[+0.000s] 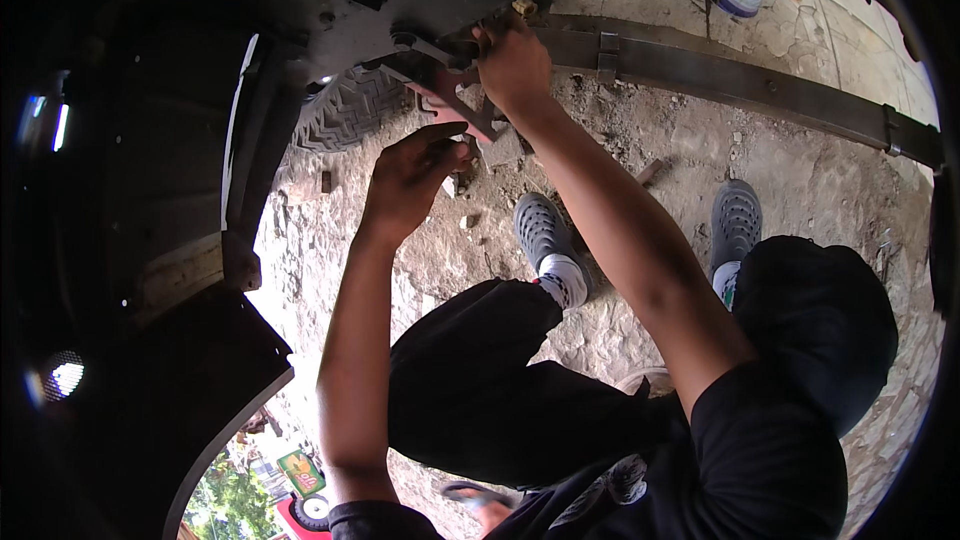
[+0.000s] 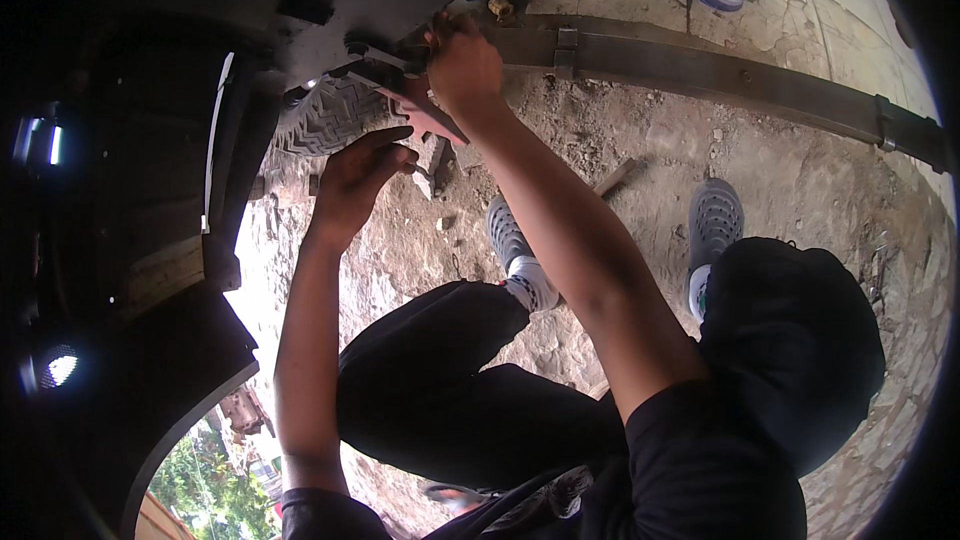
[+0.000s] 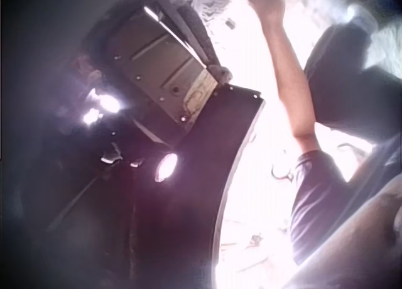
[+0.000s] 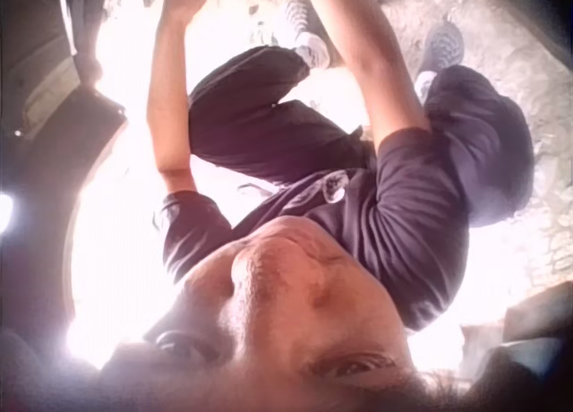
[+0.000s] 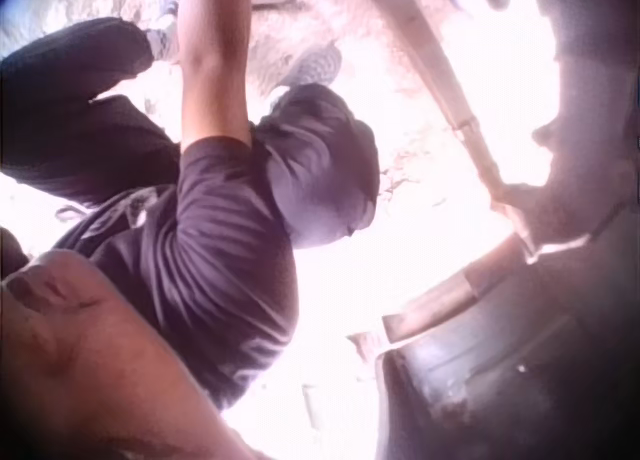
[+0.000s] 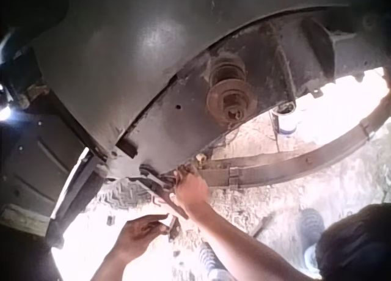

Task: The person works under a vehicle, manipulating a metal beam and small components with both hands. They repeatedly insert and adjust small parts into the undercarriage, occasionally picking up and handling additional pieces from the ground.

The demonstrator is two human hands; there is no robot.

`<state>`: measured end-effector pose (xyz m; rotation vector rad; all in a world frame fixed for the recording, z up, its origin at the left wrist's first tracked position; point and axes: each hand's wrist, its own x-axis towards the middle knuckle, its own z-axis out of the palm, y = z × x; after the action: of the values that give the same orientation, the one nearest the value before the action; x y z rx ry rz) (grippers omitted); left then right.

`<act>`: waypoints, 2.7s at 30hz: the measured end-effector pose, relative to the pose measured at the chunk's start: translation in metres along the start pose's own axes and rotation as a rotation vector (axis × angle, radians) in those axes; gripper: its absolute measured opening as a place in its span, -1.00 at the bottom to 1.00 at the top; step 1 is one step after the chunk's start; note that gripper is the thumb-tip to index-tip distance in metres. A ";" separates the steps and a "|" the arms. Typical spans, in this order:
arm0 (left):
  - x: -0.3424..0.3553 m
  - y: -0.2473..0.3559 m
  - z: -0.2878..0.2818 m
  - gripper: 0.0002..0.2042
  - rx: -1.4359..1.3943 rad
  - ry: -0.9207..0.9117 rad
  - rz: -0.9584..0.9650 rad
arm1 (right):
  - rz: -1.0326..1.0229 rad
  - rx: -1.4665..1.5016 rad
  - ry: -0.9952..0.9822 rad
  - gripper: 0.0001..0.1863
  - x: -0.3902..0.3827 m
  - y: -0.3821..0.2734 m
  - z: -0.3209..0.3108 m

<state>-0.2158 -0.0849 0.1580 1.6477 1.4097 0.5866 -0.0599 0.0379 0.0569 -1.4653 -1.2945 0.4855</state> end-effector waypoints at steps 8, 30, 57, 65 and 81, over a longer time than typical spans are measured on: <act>0.002 0.002 0.001 -0.67 0.011 -0.011 -0.022 | -0.097 0.080 0.036 -0.65 -0.009 0.016 0.004; -0.009 -0.018 -0.008 -0.62 -0.029 -0.023 -0.084 | -0.162 -0.048 -0.181 -0.46 -0.016 0.016 -0.012; -0.014 -0.017 -0.012 -0.62 0.054 -0.004 -0.059 | -0.320 -0.213 -0.156 -0.20 0.002 -0.001 0.002; -0.010 -0.009 -0.004 -0.59 0.080 -0.034 -0.064 | -0.357 -0.249 -0.055 -0.09 -0.005 0.012 0.005; -0.014 -0.006 -0.008 -0.59 0.045 -0.034 -0.108 | -0.400 -0.139 -0.139 -0.17 -0.016 0.013 -0.014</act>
<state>-0.2293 -0.0961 0.1596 1.5983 1.4865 0.4664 -0.0472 0.0198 0.0451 -1.2548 -1.7138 0.2379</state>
